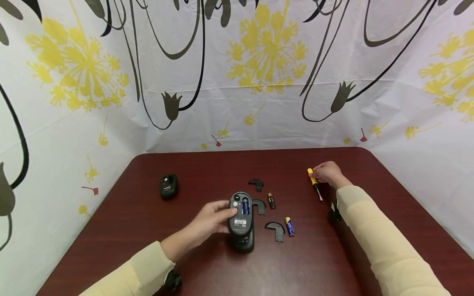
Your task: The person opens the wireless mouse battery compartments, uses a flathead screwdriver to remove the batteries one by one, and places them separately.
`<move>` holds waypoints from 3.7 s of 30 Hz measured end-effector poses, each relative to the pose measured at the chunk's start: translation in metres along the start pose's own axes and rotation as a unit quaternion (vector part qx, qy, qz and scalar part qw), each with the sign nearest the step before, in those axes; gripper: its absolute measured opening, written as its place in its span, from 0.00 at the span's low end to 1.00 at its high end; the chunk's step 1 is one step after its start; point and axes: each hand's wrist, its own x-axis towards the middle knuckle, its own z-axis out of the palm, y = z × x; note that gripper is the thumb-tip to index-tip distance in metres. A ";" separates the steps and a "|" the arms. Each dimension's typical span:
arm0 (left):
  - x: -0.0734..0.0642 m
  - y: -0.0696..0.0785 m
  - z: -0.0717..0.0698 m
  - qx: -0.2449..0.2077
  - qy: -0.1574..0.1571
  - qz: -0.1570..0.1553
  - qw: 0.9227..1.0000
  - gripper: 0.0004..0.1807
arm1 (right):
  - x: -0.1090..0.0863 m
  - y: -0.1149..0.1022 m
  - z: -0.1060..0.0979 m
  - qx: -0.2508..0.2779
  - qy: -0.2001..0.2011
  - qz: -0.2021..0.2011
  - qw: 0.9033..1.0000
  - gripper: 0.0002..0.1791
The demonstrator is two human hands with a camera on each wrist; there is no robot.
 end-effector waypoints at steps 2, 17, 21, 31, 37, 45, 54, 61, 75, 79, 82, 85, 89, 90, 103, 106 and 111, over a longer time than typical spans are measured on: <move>0.000 0.000 0.000 -0.001 -0.002 0.000 1.000 0.28 | -0.001 0.000 0.000 0.002 -0.002 -0.003 1.000 0.22; -0.001 -0.002 0.001 -0.002 0.001 -0.003 1.000 0.29 | -0.005 0.001 -0.006 0.085 -0.047 0.012 0.995 0.27; -0.001 -0.001 0.002 -0.002 0.002 -0.001 1.000 0.29 | -0.006 0.001 -0.007 0.121 -0.059 0.015 0.991 0.30; -0.001 -0.001 0.002 -0.001 0.002 0.000 1.000 0.28 | -0.012 -0.009 -0.008 0.208 -0.078 0.030 0.974 0.31; -0.001 -0.001 0.002 -0.002 -0.001 -0.001 1.000 0.29 | -0.018 -0.019 -0.005 0.275 -0.099 0.020 0.956 0.31; -0.001 -0.001 0.002 -0.002 -0.003 -0.001 1.000 0.28 | -0.029 -0.036 0.001 0.302 -0.105 -0.001 0.948 0.32; 0.000 -0.002 0.001 -0.007 -0.007 0.000 1.000 0.28 | -0.043 -0.061 0.013 0.336 -0.126 -0.040 0.933 0.31; 0.001 -0.003 0.000 -0.009 -0.006 0.001 1.000 0.28 | -0.064 -0.086 0.021 0.366 -0.126 -0.051 0.921 0.34; 0.002 -0.005 0.000 -0.016 -0.009 0.001 1.000 0.28 | -0.109 -0.122 0.037 0.387 -0.102 -0.102 0.911 0.30; 0.002 -0.005 0.000 -0.015 -0.008 0.000 1.000 0.27 | -0.121 -0.129 0.043 0.390 -0.091 -0.121 0.908 0.30; 0.002 -0.006 0.001 -0.014 -0.007 -0.001 1.000 0.27 | -0.130 -0.133 0.049 0.388 -0.083 -0.144 0.906 0.30; 0.003 -0.005 0.001 -0.014 -0.008 -0.001 1.000 0.27 | -0.139 -0.136 0.056 0.384 -0.078 -0.175 0.903 0.26; 0.003 -0.005 0.002 -0.018 -0.008 -0.002 1.000 0.27 | -0.151 -0.138 0.066 0.360 -0.066 -0.231 0.902 0.20; 0.003 -0.005 0.002 -0.018 -0.009 -0.001 1.000 0.27 | -0.154 -0.138 0.068 0.351 -0.064 -0.247 0.901 0.19; 0.002 -0.003 0.003 -0.011 -0.013 -0.005 1.000 0.27 | -0.173 -0.138 0.089 0.262 -0.041 -0.375 0.888 0.15; 0.002 -0.003 0.003 -0.012 -0.015 -0.005 1.000 0.27 | -0.174 -0.137 0.092 0.246 -0.038 -0.387 0.888 0.14; 0.003 -0.004 0.003 -0.009 -0.013 -0.006 1.000 0.27 | -0.174 -0.136 0.096 0.234 -0.039 -0.402 0.884 0.14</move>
